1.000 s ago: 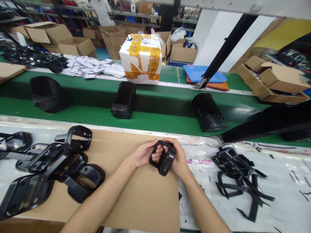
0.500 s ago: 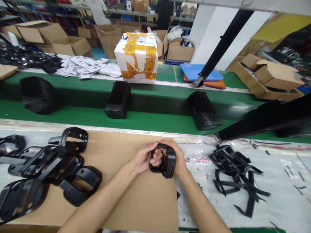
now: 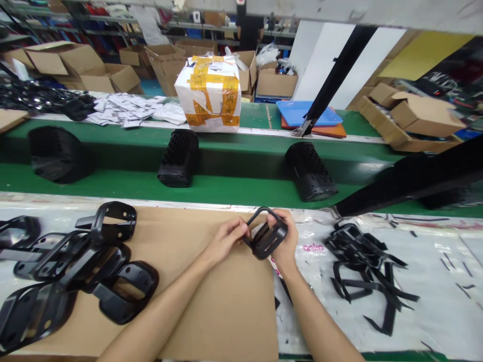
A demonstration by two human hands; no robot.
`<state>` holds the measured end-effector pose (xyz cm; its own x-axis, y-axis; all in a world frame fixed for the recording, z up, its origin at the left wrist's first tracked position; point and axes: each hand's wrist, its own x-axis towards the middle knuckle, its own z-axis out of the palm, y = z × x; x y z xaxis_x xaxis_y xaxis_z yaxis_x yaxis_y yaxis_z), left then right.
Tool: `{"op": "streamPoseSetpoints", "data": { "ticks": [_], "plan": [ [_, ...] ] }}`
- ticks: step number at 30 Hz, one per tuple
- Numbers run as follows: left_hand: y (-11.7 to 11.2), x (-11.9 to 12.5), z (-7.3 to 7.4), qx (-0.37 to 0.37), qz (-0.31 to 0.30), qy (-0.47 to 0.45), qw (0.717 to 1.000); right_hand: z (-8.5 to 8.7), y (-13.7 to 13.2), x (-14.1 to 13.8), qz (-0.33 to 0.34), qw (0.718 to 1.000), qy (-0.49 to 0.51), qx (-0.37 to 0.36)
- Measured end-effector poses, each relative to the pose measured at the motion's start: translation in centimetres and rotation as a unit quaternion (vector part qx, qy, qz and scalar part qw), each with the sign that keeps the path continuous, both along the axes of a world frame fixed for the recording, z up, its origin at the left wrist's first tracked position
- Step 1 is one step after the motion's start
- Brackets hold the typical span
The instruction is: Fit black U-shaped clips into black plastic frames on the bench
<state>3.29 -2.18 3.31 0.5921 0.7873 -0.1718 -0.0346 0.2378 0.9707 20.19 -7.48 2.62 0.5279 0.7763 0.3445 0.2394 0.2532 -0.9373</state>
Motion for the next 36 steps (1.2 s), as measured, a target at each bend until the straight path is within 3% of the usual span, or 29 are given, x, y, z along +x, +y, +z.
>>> {"op": "streamPoseSetpoints", "data": {
  "ticks": [4,7,18,27,29,32,36],
  "plan": [
    [0.0,-0.4,0.2,0.192,-0.047,0.191,0.961,0.6,-0.3,0.3,-0.032,0.999,-0.025,0.022],
    [-0.1,-0.4,0.4,0.231,-0.052,0.246,0.94,0.7,-0.9,0.1,0.0,0.997,-0.07,0.04],
    [0.7,-0.8,0.6,0.247,-0.03,0.271,0.93,0.0,-1.0,-0.5,0.087,0.991,-0.091,0.052],
    [2.3,-2.1,1.3,0.38,-0.084,0.203,0.898,1.0,-1.0,-1.0,0.167,0.977,-0.13,0.043],
    [2.5,-2.4,0.7,0.401,-0.06,0.22,0.888,1.6,-0.9,-0.4,0.18,0.97,-0.162,0.007],
    [2.8,-2.9,-0.8,0.418,0.029,0.272,0.866,3.3,-1.5,1.6,0.183,0.95,-0.229,-0.106],
    [3.0,-3.2,-2.5,0.416,0.098,0.354,0.832,5.4,-4.9,4.1,0.206,0.895,-0.277,-0.282]
  ]
}}
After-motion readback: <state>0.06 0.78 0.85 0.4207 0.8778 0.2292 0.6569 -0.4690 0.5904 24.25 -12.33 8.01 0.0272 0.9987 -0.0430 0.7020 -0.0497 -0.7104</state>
